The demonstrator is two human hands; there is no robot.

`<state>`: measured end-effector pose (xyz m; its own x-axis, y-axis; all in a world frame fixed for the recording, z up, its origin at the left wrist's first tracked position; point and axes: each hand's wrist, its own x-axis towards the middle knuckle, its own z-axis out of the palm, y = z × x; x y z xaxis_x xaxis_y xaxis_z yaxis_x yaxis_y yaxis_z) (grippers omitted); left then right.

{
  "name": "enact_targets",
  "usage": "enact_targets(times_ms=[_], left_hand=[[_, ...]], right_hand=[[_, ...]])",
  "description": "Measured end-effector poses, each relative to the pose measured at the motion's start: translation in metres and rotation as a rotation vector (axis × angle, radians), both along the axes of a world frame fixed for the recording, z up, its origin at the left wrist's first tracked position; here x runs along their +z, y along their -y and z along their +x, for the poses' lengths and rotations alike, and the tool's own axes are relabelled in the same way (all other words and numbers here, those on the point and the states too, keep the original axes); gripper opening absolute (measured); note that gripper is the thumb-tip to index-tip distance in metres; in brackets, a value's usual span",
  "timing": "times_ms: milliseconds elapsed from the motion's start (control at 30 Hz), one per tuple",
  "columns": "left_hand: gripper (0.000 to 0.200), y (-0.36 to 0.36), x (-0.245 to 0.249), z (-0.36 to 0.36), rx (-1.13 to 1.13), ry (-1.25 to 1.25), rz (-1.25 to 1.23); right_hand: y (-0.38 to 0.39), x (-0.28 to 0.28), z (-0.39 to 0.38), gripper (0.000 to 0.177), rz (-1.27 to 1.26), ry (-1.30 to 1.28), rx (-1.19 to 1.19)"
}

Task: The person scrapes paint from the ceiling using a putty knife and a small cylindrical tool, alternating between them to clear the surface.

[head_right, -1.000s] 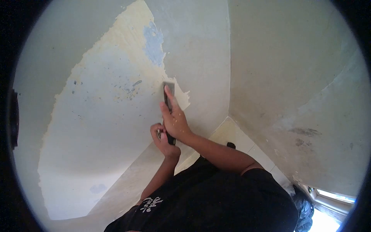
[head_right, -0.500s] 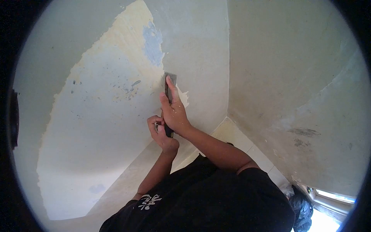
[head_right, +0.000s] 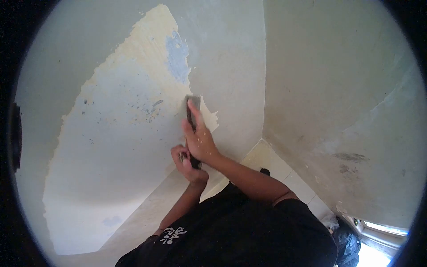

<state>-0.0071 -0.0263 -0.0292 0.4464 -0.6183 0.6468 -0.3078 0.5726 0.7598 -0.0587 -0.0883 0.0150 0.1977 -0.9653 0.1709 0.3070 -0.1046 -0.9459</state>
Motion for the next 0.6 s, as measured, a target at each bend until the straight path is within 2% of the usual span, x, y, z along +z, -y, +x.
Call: enact_targets(times_ms=[100, 233, 500, 600], left_hand=[[0.037, -0.002, 0.008, 0.002, -0.003, -0.006, 0.045], [0.036, -0.001, 0.001, 0.004, -0.018, -0.009, 0.062], [0.035, -0.008, 0.009, -0.002, -0.06, -0.095, 0.085], [0.035, -0.007, 0.008, 0.006, -0.04, -0.06, 0.141]], right_hand=[[-0.001, 0.01, -0.003, 0.056, 0.107, 0.074, 0.036], [-0.006, 0.004, 0.002, 0.056, 0.003, 0.02, 0.02], [-0.008, 0.008, -0.003, 0.056, 0.069, 0.002, 0.078], [0.0, 0.006, 0.005, 0.058, 0.012, 0.05, 0.0]])
